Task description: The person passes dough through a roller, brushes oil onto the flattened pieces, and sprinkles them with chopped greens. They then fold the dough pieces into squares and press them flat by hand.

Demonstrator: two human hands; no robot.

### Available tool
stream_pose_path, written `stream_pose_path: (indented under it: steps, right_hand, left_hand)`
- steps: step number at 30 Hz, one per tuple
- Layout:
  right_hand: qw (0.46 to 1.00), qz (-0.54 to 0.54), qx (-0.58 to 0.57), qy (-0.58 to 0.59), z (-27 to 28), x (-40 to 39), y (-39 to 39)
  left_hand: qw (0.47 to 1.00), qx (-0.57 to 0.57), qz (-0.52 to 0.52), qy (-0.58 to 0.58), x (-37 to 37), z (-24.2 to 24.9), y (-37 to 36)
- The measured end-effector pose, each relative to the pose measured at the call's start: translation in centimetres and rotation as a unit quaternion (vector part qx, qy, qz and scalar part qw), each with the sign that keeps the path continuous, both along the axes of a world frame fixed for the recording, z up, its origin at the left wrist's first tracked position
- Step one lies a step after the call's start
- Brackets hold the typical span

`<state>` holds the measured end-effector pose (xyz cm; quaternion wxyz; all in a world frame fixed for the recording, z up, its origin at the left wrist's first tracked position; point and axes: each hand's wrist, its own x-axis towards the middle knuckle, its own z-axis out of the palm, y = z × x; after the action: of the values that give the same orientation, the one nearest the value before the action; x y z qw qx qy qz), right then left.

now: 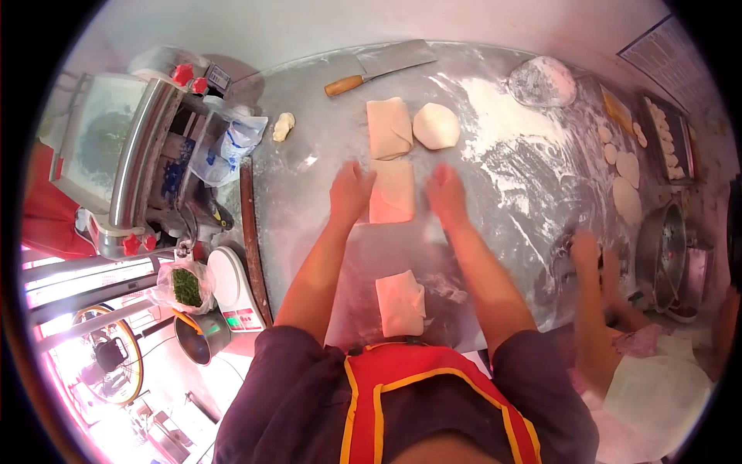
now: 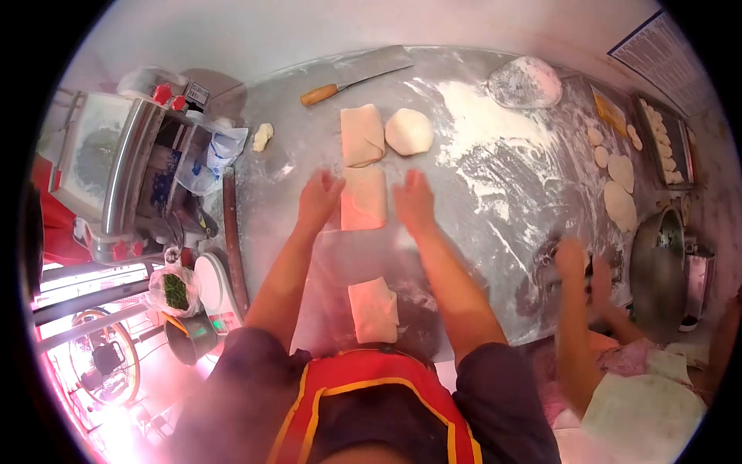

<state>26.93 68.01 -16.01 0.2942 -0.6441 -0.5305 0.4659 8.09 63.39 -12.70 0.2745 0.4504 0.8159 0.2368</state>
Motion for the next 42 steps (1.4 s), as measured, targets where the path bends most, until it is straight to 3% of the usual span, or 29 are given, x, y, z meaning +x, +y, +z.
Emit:
stream_pose_path:
  steps: [2, 4, 6, 8, 12, 14, 17, 19, 21, 25, 27, 30, 33, 36, 42]
  right_hand:
    - [0.998, 0.018, -0.011, 0.053, -3.0, -1.8, -2.3]
    - [0.986, 0.022, -0.098, 0.136, -3.1, -2.6, -2.0]
    - [0.965, 0.021, -0.164, 0.204, -1.9, -2.0, -1.5]
    - [0.941, 0.019, -0.214, 0.262, -0.4, -0.9, -1.5]
    - [0.963, -0.040, -0.101, 0.245, 1.4, 5.3, -2.3]
    - [0.978, -0.110, -0.018, 0.175, 2.1, 9.4, -1.7]
    - [0.984, -0.153, 0.088, 0.021, 3.9, 14.5, -0.1]
    - [0.972, -0.117, 0.162, -0.128, 0.2, 17.0, 0.6]
    - [0.932, -0.069, 0.225, -0.276, -4.0, 18.6, 0.6]
    - [0.960, -0.029, 0.173, -0.217, -2.4, 15.1, -3.4]
    - [0.966, 0.004, 0.170, -0.194, -1.8, 12.6, -6.2]
    - [0.968, 0.088, 0.166, -0.166, 0.2, 9.4, -10.0]
    - [0.960, 0.103, 0.184, -0.187, 1.5, 6.7, -9.1]
    - [0.926, 0.170, 0.223, -0.253, -0.9, 5.6, -7.4]
    - [0.910, 0.176, 0.222, -0.303, -1.7, 5.1, -7.2]
  left_hand:
    - [0.995, -0.070, -0.001, -0.065, -0.1, -0.9, -0.5]
    - [0.978, -0.116, 0.011, -0.173, 0.0, -2.0, -0.9]
    - [0.937, -0.131, 0.033, -0.321, 0.6, -2.7, -0.3]
    - [0.930, -0.074, 0.002, -0.359, 2.1, -1.4, -0.9]
    - [0.926, 0.025, -0.101, -0.363, 7.7, -0.6, 0.5]
    - [0.915, 0.030, -0.124, -0.383, 12.5, -1.0, 2.6]
    - [0.943, 0.047, -0.168, -0.283, 19.7, -1.6, 5.4]
    - [0.963, 0.058, -0.155, -0.214, 23.2, -0.6, 5.7]
    - [0.964, 0.077, -0.187, -0.172, 25.0, -3.0, 5.5]
    - [0.964, 0.085, -0.218, -0.123, 23.1, -5.6, 3.0]
    - [0.954, 0.086, -0.225, -0.176, 19.0, -4.5, 0.2]
    - [0.962, -0.130, -0.200, -0.132, 13.1, -0.7, -3.2]
    - [0.964, 0.060, -0.249, 0.067, 11.4, -2.2, -5.0]
    - [0.903, 0.181, -0.361, 0.149, 12.0, -5.2, -3.9]
    - [0.910, 0.126, -0.367, 0.148, 11.9, -5.2, -3.6]
